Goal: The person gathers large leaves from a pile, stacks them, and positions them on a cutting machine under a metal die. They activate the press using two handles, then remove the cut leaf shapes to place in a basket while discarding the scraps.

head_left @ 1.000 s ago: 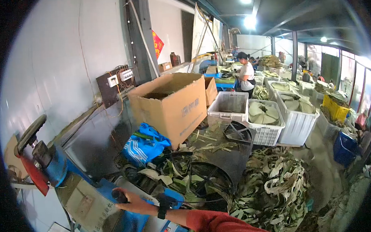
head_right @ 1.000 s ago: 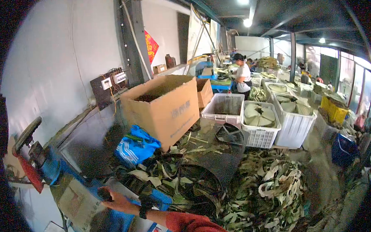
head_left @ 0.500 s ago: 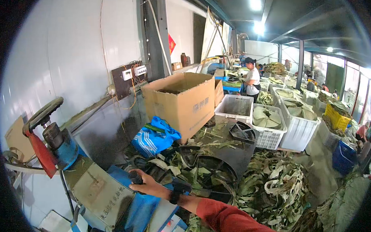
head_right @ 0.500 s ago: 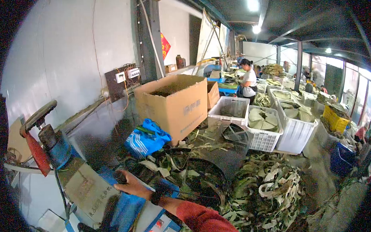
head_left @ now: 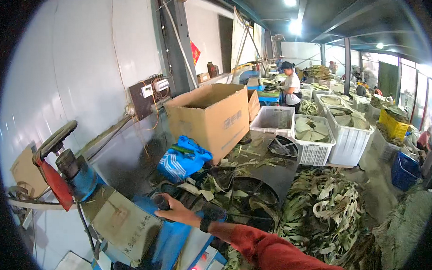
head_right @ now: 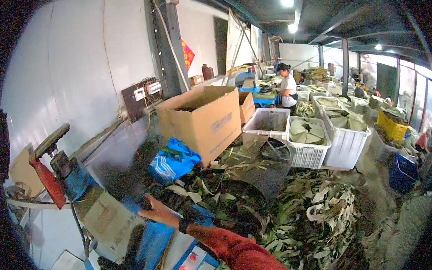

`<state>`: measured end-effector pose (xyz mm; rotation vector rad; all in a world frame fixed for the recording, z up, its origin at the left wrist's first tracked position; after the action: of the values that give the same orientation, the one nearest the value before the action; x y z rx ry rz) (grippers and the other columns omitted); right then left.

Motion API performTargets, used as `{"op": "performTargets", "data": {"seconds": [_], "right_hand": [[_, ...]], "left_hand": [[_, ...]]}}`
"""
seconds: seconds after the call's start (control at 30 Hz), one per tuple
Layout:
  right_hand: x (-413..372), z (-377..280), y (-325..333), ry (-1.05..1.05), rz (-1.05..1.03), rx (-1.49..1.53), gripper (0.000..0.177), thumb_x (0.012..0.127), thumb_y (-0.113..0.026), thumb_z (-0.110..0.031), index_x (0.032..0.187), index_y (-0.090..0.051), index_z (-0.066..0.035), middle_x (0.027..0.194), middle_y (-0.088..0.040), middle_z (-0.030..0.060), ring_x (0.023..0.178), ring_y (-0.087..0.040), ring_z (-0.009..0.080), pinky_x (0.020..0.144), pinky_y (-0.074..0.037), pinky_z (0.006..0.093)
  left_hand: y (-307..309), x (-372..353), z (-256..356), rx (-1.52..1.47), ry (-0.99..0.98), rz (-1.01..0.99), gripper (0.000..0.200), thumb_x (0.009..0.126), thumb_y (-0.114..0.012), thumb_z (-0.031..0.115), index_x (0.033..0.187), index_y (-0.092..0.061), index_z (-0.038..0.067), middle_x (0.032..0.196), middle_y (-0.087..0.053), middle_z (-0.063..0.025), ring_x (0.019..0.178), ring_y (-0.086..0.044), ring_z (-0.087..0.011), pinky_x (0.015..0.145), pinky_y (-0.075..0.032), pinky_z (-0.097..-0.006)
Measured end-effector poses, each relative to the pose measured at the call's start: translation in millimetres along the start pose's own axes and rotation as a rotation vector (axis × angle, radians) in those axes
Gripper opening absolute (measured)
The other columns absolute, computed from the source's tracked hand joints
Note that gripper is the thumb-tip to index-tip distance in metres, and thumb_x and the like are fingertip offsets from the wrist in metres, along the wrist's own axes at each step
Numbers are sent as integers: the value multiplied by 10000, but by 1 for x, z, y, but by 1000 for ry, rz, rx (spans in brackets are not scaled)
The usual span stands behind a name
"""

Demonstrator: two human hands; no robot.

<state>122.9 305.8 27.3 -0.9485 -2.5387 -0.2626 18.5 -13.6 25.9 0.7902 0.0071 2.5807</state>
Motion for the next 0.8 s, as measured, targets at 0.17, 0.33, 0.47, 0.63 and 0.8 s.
{"op": "performTargets", "data": {"seconds": [0.17,0.33,0.47,0.63,0.8], "right_hand": [[0,-3,0,77,15,42,623,806,-670,-272,1285,-348,-39,737,-493,-27,560,-448,46,487,-364,220],[-1,-16,4,55,4,-47,602,805,-668,-259,1259,-359,-14,771,-501,-19,589,-457,42,508,-378,223],[6,9,4,156,21,-9,561,811,-659,-250,1235,-377,-16,841,-501,-2,644,-466,45,537,-392,226],[0,1,7,112,36,14,517,803,-667,-218,1197,-404,-11,871,-504,9,674,-469,55,565,-414,228],[-2,3,12,38,-32,-25,452,780,-663,-217,1134,-454,-30,877,-535,21,720,-487,105,651,-432,277]], "left_hand": [[2,-4,5,12,17,14,420,950,-389,304,1250,-433,14,1204,-518,-167,1099,-509,-297,921,-424,-399],[3,-6,9,34,28,51,410,947,-399,297,1239,-445,14,1201,-521,-162,1100,-508,-295,924,-424,-398],[3,-6,11,63,43,78,402,944,-407,292,1230,-454,14,1198,-522,-158,1102,-508,-293,926,-425,-398],[6,-9,17,97,42,108,392,941,-418,286,1219,-466,14,1195,-525,-153,1103,-507,-291,928,-425,-397],[17,-27,30,57,16,125,381,938,-428,280,1207,-478,14,1192,-527,-147,1105,-506,-288,930,-425,-397]]}}
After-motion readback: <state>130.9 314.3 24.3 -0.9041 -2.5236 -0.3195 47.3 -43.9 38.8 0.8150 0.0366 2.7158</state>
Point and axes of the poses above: each hand's wrist, its own x-axis towards the middle knuckle, its own y-axis out of the back of the hand, z = x × y, the point moved 1 cm from there along x, towards the middle knuckle
